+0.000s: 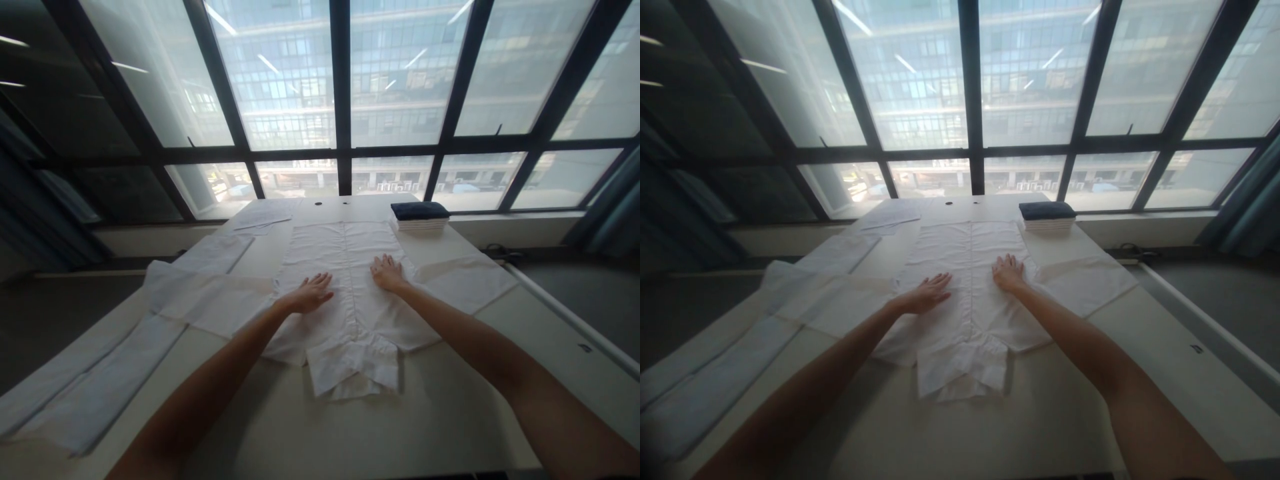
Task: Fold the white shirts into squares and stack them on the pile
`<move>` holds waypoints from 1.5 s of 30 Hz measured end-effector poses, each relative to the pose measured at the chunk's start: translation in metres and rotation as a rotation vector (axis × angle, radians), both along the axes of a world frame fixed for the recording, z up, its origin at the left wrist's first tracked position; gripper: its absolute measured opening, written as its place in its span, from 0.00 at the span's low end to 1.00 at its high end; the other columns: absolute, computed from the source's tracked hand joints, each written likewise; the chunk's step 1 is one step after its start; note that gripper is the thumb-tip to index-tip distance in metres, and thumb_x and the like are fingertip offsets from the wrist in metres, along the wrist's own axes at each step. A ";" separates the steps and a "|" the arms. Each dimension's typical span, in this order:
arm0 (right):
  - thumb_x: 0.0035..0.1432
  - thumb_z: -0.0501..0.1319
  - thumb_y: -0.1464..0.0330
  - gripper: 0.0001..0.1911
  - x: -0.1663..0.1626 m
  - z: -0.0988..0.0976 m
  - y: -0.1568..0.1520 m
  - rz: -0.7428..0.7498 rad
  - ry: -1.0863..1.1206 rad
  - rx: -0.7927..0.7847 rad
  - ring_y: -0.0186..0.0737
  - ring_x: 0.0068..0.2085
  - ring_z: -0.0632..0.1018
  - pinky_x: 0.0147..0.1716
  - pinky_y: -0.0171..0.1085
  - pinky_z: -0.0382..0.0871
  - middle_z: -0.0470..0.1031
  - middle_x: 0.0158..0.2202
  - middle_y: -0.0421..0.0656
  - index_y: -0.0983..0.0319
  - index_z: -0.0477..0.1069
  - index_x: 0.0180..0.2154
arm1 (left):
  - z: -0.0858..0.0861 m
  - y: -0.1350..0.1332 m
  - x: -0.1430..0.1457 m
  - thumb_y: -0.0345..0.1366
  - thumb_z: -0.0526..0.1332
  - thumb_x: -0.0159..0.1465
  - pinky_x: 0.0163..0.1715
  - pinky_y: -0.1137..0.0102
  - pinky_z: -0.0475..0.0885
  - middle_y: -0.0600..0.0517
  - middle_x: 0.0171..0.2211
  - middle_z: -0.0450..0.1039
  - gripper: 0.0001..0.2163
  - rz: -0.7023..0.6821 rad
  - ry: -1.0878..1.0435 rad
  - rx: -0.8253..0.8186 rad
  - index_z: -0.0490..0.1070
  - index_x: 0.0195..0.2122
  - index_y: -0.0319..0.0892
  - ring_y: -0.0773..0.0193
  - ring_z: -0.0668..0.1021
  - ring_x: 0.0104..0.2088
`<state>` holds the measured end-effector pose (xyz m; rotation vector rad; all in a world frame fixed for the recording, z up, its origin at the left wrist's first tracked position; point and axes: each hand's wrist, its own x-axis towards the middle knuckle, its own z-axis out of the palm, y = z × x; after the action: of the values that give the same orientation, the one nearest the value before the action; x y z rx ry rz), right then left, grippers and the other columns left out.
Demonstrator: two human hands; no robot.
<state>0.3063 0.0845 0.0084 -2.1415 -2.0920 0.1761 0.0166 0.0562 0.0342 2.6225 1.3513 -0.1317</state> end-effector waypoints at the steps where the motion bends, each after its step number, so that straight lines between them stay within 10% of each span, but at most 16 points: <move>1: 0.73 0.42 0.60 0.31 -0.012 0.000 -0.007 0.035 0.013 0.025 0.56 0.74 0.48 0.67 0.63 0.45 0.44 0.75 0.58 0.65 0.51 0.72 | -0.003 -0.006 0.010 0.48 0.40 0.76 0.69 0.49 0.49 0.42 0.75 0.42 0.29 -0.011 -0.039 0.036 0.43 0.75 0.42 0.52 0.48 0.74; 8: 0.74 0.40 0.56 0.33 -0.064 -0.007 -0.051 0.332 0.074 0.098 0.53 0.74 0.48 0.69 0.60 0.42 0.46 0.75 0.55 0.66 0.52 0.72 | -0.033 -0.025 0.040 0.40 0.41 0.75 0.71 0.52 0.49 0.45 0.73 0.51 0.26 0.003 -0.131 0.227 0.51 0.73 0.39 0.56 0.52 0.73; 20: 0.73 0.41 0.53 0.35 0.030 -0.011 -0.056 0.173 -0.058 0.025 0.50 0.74 0.47 0.69 0.55 0.40 0.44 0.75 0.51 0.62 0.49 0.73 | -0.026 -0.028 0.039 0.45 0.42 0.75 0.70 0.50 0.48 0.48 0.74 0.47 0.28 0.038 -0.115 0.200 0.50 0.74 0.42 0.53 0.51 0.73; 45: 0.67 0.54 0.66 0.26 0.046 0.007 -0.046 0.192 0.323 0.193 0.45 0.68 0.66 0.67 0.43 0.57 0.65 0.67 0.53 0.67 0.67 0.64 | -0.025 -0.023 0.037 0.46 0.43 0.74 0.70 0.52 0.49 0.47 0.73 0.50 0.28 0.035 -0.147 0.190 0.54 0.73 0.43 0.53 0.53 0.73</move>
<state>0.3521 0.0382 0.0150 -1.6767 -2.0277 0.3051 0.0531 0.0331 0.0095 2.6963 1.4209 0.2006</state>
